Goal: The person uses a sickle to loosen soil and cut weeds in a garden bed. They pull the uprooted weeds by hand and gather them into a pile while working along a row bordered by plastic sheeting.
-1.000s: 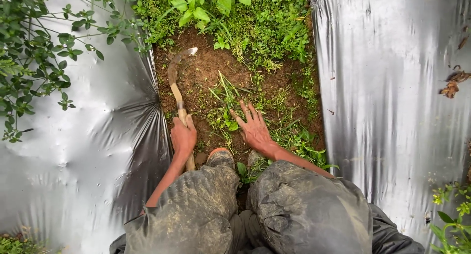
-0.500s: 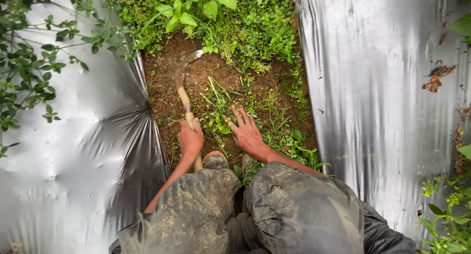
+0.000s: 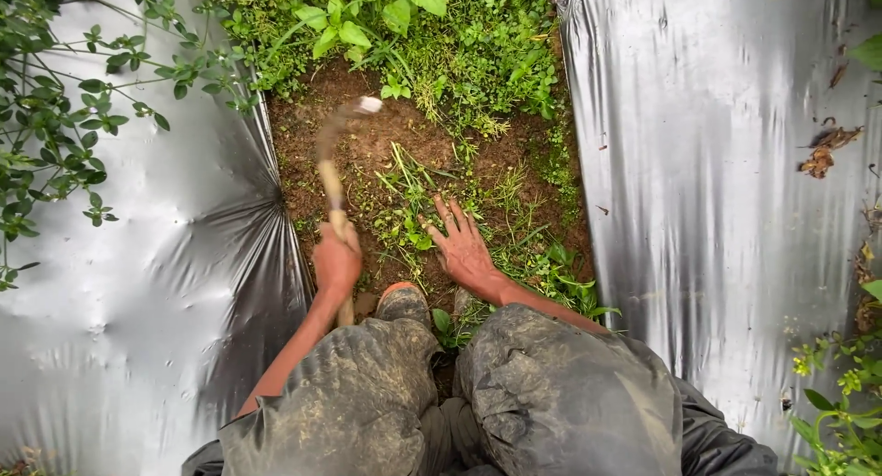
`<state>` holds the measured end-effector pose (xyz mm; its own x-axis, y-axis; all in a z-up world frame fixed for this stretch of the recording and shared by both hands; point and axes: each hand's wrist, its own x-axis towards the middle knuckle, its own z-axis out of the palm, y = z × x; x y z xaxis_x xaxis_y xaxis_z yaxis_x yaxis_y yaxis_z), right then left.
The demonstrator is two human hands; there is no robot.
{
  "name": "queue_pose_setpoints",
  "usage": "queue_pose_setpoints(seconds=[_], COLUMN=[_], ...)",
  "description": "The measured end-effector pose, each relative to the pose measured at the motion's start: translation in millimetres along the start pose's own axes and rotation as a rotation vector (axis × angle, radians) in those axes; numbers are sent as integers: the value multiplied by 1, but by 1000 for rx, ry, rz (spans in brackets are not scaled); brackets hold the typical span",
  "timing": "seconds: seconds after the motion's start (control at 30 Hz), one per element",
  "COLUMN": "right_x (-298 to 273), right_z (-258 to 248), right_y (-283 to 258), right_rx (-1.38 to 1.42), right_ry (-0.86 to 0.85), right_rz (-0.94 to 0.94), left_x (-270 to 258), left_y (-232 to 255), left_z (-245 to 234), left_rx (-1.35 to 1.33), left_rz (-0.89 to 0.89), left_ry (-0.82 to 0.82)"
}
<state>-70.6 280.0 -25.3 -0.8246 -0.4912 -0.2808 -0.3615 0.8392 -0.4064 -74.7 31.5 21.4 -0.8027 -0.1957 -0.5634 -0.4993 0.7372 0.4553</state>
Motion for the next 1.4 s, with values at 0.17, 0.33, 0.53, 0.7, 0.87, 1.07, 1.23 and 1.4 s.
queue_pose_setpoints(seconds=[0.17, 0.33, 0.53, 0.7, 0.87, 1.07, 1.23, 1.4], right_x=[-1, 2, 1, 5, -1, 5, -2, 0], right_z=[-1, -1, 15, 1, 7, 6, -6, 1], right_y=[1, 5, 10, 2, 2, 4, -5, 1], right_rx=[-1, 81, -16, -11, 8, 11, -19, -8], right_ry=[48, 49, 52, 48, 26, 45, 26, 30], right_rz=[-47, -63, -37, -44, -15, -27, -42, -29], left_x=[16, -13, 21, -17, -4, 11, -24, -12], left_y=[20, 0, -10, 30, 2, 21, 19, 19], left_z=[7, 27, 22, 5, 23, 23, 10, 26], left_rx=[-237, 99, -153, -190, -18, -140, 36, 44], left_rz=[-145, 96, -154, -131, -62, -67, 39, 3], left_ry=[197, -177, 151, -56, 34, 125, -104, -86])
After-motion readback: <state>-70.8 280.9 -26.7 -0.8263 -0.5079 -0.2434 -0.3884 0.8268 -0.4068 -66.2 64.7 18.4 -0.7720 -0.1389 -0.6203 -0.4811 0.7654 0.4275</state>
